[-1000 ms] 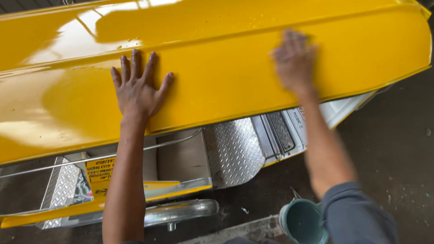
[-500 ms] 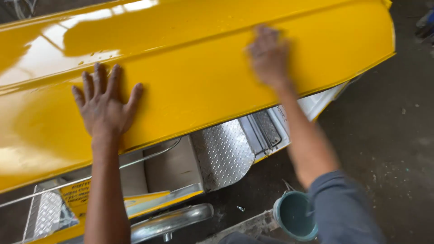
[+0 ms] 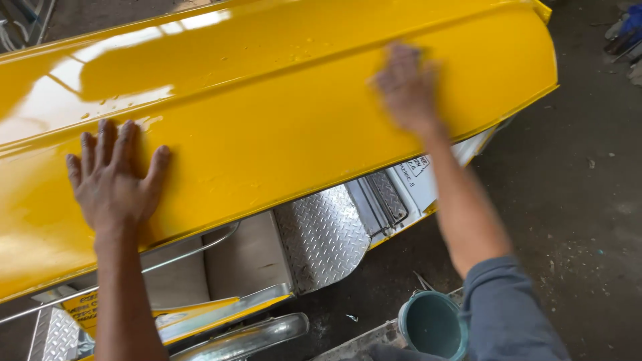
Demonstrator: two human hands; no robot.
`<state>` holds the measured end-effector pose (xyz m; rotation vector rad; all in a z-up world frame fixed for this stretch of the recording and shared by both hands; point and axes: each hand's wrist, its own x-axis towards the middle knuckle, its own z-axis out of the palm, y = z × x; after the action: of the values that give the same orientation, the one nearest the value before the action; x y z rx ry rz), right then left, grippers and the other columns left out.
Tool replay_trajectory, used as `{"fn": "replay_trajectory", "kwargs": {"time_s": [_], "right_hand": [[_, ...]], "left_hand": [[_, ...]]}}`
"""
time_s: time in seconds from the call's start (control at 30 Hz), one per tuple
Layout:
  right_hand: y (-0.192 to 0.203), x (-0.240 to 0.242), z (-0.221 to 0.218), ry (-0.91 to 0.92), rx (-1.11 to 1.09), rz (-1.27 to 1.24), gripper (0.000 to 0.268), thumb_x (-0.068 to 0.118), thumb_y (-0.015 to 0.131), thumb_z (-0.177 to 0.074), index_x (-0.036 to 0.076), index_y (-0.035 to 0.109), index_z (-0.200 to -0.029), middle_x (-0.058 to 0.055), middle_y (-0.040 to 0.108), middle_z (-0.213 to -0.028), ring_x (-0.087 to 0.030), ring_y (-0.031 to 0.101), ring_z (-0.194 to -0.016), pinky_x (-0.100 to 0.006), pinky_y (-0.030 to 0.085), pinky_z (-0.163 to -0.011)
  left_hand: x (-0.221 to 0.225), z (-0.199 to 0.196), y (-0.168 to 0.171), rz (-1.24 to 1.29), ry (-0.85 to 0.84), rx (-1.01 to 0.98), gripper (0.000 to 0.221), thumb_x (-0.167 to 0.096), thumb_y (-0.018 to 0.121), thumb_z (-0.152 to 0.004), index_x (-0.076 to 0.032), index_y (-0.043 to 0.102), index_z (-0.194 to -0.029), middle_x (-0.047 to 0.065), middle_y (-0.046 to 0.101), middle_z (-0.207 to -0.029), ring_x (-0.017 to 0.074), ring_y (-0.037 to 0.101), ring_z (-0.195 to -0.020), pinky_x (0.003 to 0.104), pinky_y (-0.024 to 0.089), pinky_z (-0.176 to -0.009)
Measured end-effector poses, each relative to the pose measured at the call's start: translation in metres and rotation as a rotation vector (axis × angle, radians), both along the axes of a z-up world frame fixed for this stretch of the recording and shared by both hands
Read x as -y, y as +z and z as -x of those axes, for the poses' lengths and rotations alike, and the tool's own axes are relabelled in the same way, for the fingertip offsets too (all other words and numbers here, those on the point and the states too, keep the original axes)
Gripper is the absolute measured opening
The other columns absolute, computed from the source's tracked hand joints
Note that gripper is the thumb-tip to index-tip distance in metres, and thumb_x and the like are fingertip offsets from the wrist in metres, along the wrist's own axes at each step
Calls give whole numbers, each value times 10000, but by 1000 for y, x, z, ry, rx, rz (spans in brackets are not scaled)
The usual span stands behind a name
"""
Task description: Sand the yellow roof surface of a vehicle using a sanding block.
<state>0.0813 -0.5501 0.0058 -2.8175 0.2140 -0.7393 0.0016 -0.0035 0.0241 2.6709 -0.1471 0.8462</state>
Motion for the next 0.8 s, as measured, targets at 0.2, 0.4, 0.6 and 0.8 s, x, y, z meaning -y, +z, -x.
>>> {"fn": "replay_trajectory", "kwargs": {"time_s": [0.2, 0.4, 0.6, 0.8], "right_hand": [[54, 30, -3, 373, -1, 125, 795, 688, 310, -1030, 193, 223, -1647, -67, 221, -1713, -271, 199, -1567, -643, 62, -1235], [40, 140, -30, -117, -34, -1, 804, 623, 311, -1064, 83, 171, -1643, -142, 151, -1715, -347, 122, -1579, -713, 2, -1184], [53, 112, -9, 129, -65, 67, 785, 628, 282, -1009, 175, 195, -1644, -51, 151, -1735, -268, 117, -1605, -661, -6, -1245], [58, 141, -28, -201, -109, -142, 793, 628, 232, -1056, 132, 95, -1660, -107, 50, -1737, -308, 29, -1598, -649, -55, -1230]], "left_hand": [[-1, 2, 1, 25, 34, -11, 755, -718, 431, -1000, -226, 495, -1570, 119, 362, -1671, 336, 253, -1559, 502, 104, -1263], [3, -2, 1, -11, 56, 15, 740, -696, 445, -1021, -202, 500, -1569, 130, 369, -1674, 351, 262, -1551, 508, 111, -1253], [1, -1, 1, -2, 58, 13, 742, -704, 436, -1014, -212, 503, -1565, 121, 371, -1677, 332, 269, -1566, 499, 119, -1268], [4, 1, 1, -8, 66, 20, 745, -715, 448, -1021, -200, 517, -1555, 133, 383, -1667, 352, 280, -1545, 503, 135, -1247]]}}
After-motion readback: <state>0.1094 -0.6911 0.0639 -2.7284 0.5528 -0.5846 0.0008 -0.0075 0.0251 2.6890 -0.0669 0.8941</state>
